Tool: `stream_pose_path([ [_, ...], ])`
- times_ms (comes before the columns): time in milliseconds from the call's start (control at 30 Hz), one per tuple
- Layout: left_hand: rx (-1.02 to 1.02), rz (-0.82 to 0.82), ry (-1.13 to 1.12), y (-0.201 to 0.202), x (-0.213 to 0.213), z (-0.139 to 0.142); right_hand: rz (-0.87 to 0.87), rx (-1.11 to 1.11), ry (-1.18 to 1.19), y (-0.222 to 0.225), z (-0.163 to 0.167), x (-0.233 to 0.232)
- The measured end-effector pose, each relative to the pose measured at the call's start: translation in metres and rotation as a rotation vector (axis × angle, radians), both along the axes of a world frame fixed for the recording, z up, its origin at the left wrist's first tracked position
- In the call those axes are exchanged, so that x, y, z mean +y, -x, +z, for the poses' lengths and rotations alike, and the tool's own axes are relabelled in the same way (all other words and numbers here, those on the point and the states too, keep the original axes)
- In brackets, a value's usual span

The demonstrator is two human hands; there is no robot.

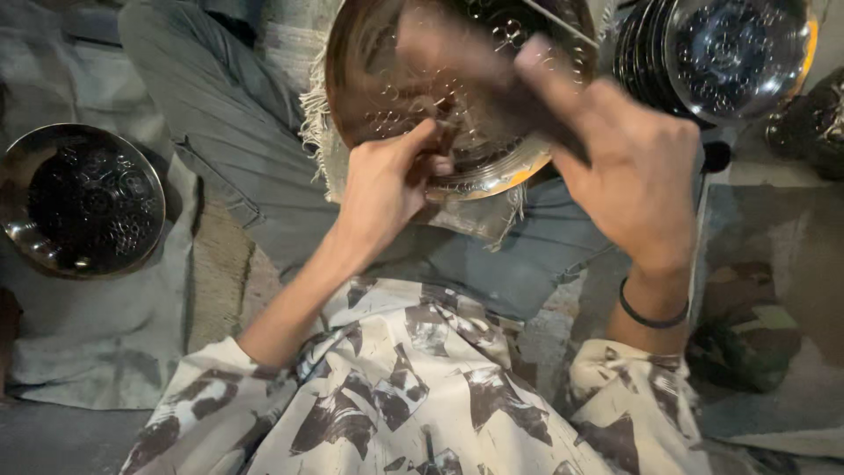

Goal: The person sits cross-legged on the floor and uses a hammer and a metal rod to repeatedly strike a decorative metal plate resting on their lap. They adjust the plate's position occasionally while continuing to hammer the surface.

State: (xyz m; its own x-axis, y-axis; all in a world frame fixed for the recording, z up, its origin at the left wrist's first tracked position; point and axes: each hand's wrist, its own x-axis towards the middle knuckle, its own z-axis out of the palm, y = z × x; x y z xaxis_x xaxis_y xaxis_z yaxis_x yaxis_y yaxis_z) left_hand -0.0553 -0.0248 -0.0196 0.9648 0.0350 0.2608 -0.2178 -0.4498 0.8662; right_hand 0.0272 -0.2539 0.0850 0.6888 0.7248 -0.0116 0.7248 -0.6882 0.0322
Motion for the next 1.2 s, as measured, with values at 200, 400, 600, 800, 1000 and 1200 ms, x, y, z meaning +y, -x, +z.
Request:
stream_pose_path([
  [200,-0.001,0.174,0.07,0.01,-0.008,-0.005,0.191,0.071,-0.002,-0.015,0.021,0.018],
  [400,0.006,0.158,0.015,0.009,-0.004,-0.005,0.223,0.031,-0.003,-0.019,0.015,0.021],
  [600,0.041,-0.052,0.081,0.003,0.004,0.0,0.041,0.05,-0.139,0.002,0.005,0.001],
  [800,0.187,-0.324,0.118,-0.019,0.016,-0.003,-0.269,0.277,-0.639,0.032,-0.019,-0.007],
  [1000,0.047,-0.456,-0.144,-0.04,0.023,0.002,-0.29,0.15,-0.705,0.052,-0.051,-0.022],
  [1200,0.021,-0.625,-0.164,-0.052,0.025,0.008,-0.532,0.191,-0.765,0.075,-0.066,-0.014],
])
